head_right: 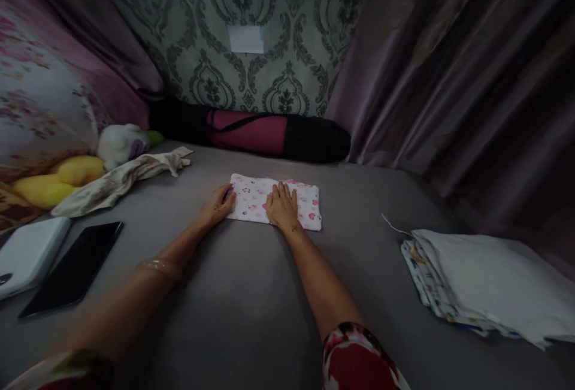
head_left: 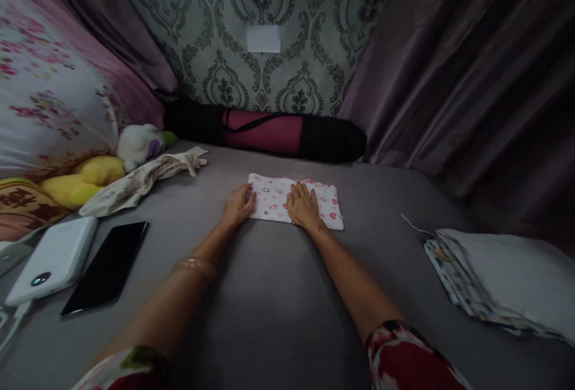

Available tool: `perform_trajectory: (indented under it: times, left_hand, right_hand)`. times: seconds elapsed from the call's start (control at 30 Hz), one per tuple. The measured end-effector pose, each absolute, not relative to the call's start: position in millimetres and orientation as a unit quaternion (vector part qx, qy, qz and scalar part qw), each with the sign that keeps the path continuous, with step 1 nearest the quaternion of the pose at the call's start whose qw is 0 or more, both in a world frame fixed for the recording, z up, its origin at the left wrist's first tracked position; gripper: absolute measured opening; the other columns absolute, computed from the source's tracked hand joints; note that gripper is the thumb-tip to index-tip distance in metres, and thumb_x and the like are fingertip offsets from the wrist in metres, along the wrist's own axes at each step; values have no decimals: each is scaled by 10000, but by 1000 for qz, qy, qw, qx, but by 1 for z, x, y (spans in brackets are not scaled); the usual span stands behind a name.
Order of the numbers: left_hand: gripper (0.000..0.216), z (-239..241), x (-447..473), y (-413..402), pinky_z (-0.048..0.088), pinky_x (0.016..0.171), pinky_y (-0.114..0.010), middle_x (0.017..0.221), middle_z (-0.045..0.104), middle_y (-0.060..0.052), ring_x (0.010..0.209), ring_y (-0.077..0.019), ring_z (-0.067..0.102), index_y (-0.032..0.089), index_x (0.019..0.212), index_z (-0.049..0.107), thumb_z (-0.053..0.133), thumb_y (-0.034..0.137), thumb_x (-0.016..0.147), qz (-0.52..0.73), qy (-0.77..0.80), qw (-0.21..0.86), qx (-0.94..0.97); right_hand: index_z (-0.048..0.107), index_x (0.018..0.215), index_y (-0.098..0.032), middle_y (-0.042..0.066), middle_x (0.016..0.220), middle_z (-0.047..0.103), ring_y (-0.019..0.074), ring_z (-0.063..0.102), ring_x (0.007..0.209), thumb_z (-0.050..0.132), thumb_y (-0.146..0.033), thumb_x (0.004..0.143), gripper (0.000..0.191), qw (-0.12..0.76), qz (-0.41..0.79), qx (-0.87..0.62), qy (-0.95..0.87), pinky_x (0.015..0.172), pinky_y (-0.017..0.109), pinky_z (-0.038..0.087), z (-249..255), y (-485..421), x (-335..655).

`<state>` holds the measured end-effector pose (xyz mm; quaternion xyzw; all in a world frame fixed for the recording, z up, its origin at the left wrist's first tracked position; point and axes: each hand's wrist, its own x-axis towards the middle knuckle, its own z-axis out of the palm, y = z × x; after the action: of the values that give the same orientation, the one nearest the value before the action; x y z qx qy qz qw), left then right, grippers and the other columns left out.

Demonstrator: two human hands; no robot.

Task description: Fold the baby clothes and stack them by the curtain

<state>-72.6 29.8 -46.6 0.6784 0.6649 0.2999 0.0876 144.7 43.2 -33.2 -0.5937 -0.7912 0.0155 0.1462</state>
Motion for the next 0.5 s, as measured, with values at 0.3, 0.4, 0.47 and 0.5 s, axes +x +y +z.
perform_trajectory:
  times: [0.3, 0.4, 0.47, 0.5]
  left_hand:
    - [478, -47, -72, 30, 410, 1063, -402, 1325, 601, -145, 1215, -263, 551, 115, 1329, 526, 398, 334, 924, 303, 667, 85, 676]
    - [474, -48, -73, 31, 415, 1061, -405, 1309, 604, -168, 1210, -269, 556, 83, 1310, 532, 382, 321, 927, 308, 668, 92, 672]
    - [453, -48, -73, 32, 427, 1052, -405, 1296, 612, -162, 1200, -261, 563, 98, 1299, 535, 364, 302, 932, 318, 667, 99, 666]
    - [442, -48, -74, 33, 432, 1048, -406, 1290, 616, -155, 1196, -256, 565, 111, 1296, 534, 354, 289, 934, 325, 668, 103, 661]
  right_hand:
    - [402, 1456, -86, 148, 1561, 312, 272, 234, 1448, 286, -321, 995, 530, 137, 34, -603, -785, 1167, 502, 126, -20, 47, 129]
    - [376, 1474, -97, 129, 1568, 302, 250, 224, 1454, 263, -349, 1005, 544, 146, 40, -589, -794, 1178, 475, 114, -23, 47, 119]
    - [373, 1476, -98, 123, 1571, 298, 246, 219, 1455, 258, -353, 1006, 547, 143, 43, -587, -795, 1181, 474, 103, -28, 47, 116]
    - [371, 1478, -93, 123, 1573, 292, 247, 215, 1456, 260, -351, 1005, 550, 143, 42, -588, -795, 1182, 477, 96, -30, 48, 115]
